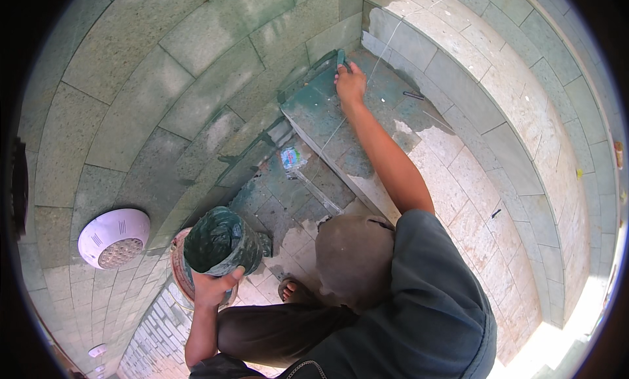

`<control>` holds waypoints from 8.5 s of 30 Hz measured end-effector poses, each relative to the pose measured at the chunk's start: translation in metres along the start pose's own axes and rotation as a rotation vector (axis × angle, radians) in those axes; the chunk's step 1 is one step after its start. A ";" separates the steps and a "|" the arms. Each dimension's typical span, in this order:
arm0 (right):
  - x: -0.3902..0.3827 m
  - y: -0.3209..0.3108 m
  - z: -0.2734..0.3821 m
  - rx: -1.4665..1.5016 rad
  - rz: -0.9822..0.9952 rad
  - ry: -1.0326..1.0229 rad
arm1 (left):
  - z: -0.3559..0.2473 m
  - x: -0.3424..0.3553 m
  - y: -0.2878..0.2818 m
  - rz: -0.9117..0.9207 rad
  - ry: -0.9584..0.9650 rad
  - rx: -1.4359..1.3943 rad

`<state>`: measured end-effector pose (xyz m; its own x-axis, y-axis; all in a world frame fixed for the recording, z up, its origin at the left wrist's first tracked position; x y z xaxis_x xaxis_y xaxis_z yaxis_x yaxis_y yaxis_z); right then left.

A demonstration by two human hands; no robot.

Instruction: The person applies green grout to the joints between stone tiles using a small scraper and then wipes the tiled surface with a sponge.

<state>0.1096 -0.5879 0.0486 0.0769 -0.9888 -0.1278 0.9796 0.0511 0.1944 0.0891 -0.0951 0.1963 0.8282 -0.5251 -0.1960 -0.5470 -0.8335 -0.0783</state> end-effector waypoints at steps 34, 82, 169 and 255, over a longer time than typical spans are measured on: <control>-0.006 0.000 0.040 -0.402 -0.046 -0.537 | 0.002 0.005 0.007 0.028 -0.031 -0.023; 0.022 0.011 -0.008 0.084 -0.035 0.065 | 0.004 0.005 0.008 0.051 -0.018 -0.049; 0.014 -0.025 0.024 -0.253 -0.101 -0.096 | 0.001 0.002 -0.004 -0.039 -0.032 -0.094; 0.076 -0.008 0.066 -0.621 0.073 -0.514 | -0.015 0.001 0.013 0.068 -0.021 -0.148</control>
<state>0.0954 -0.6724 0.1012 0.1979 -0.9129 0.3570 0.9114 0.0373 -0.4099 0.0849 -0.1092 0.2093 0.7861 -0.5790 -0.2164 -0.5766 -0.8130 0.0807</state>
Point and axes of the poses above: each hand's wrist, its own x-axis towards the middle knuckle, its own y-axis out of the palm, z = x × y, the point moved 9 cm from there along x, towards the middle knuckle, and after that the axes turned 12 degrees about -z, right-handed, at the moved point
